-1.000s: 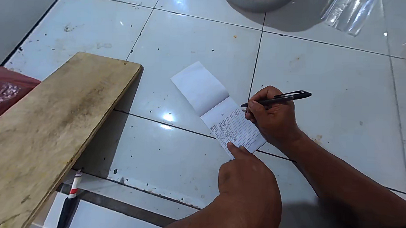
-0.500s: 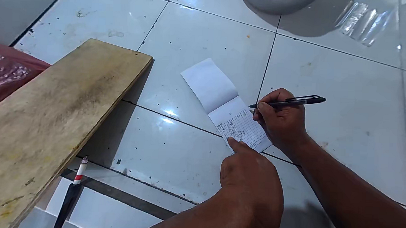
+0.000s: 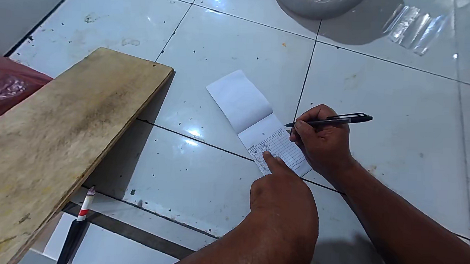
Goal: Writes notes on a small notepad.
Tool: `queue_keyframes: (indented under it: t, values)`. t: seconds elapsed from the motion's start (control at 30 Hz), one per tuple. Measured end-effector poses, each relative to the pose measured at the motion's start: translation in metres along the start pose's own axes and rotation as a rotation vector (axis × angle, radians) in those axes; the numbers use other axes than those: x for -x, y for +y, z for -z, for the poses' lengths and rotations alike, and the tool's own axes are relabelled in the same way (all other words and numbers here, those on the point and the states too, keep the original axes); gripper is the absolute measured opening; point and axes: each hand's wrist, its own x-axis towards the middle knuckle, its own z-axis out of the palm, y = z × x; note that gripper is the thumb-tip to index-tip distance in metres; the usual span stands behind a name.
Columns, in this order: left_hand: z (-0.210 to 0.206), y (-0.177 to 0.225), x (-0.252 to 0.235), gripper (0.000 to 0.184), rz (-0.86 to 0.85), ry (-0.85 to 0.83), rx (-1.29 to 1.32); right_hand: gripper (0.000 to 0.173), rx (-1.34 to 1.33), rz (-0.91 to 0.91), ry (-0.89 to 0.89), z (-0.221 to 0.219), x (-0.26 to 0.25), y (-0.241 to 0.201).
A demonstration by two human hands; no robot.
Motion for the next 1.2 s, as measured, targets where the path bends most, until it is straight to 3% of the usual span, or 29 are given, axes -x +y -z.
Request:
queue_keyframes:
  t: [0.47,1.2]
  values:
    - [0.003,-0.003,-0.006,0.11,-0.072,0.03,-0.037,0.008,0.069,0.053,-0.044,0.016,-0.008,-0.012]
    - [0.002,-0.001,-0.008,0.109,-0.063,0.045,-0.111,0.002,0.069,0.015,-0.044,0.012,0.017,-0.002]
